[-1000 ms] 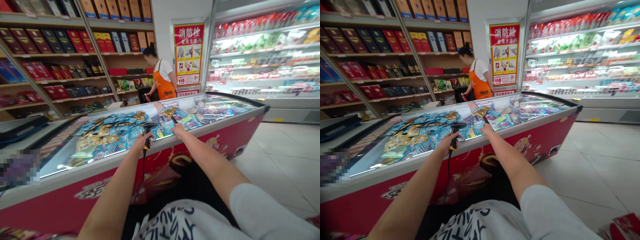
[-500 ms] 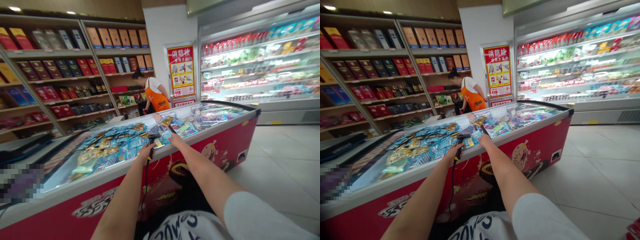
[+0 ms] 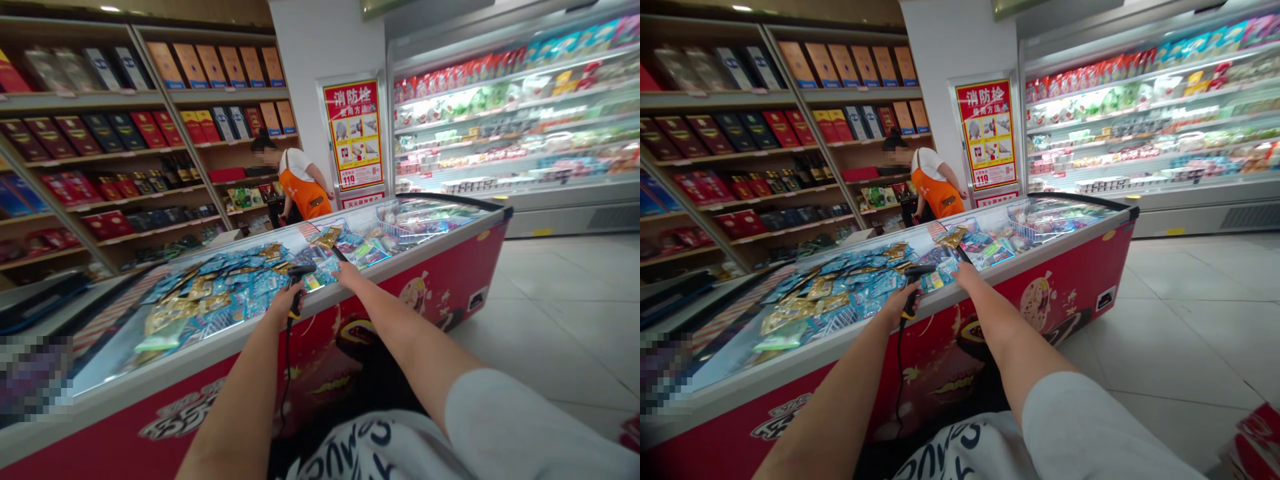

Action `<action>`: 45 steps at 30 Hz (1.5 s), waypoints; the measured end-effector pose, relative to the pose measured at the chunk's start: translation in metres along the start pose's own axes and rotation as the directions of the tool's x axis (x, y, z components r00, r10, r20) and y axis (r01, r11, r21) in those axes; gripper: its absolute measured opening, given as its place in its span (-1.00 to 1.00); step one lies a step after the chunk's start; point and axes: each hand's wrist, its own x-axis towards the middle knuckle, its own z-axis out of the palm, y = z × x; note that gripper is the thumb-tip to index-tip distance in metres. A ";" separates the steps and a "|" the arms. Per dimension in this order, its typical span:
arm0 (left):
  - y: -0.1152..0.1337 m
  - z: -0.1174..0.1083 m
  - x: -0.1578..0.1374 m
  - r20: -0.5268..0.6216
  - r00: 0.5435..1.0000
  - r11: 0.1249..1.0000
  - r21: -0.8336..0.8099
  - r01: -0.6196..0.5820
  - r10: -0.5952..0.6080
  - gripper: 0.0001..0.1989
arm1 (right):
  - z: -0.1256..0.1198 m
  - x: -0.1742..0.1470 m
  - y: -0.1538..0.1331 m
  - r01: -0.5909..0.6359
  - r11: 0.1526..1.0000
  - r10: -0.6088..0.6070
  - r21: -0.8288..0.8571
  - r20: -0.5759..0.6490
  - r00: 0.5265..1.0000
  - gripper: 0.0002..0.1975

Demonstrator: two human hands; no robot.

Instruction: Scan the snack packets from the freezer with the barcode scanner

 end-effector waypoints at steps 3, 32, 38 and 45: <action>0.000 0.000 -0.001 0.006 1.000 1.000 -0.006 0.010 -0.010 -0.68 | 0.000 0.001 0.001 -0.001 1.000 0.001 0.001 -0.006 1.000 -0.73; -0.005 -0.002 0.002 0.041 0.999 0.999 0.034 -0.023 0.022 -0.69 | 0.005 -0.001 -0.007 -0.127 0.991 0.124 -0.028 -0.087 0.988 -0.73; -0.005 0.000 0.002 0.018 1.000 0.999 0.034 -0.023 0.023 -0.70 | 0.006 -0.004 -0.010 -0.129 0.991 0.125 -0.041 -0.082 0.989 -0.73; -0.004 0.000 0.002 0.020 0.999 0.999 0.034 -0.026 0.026 -0.70 | 0.006 -0.006 -0.009 -0.116 0.992 0.112 -0.044 -0.079 0.991 -0.75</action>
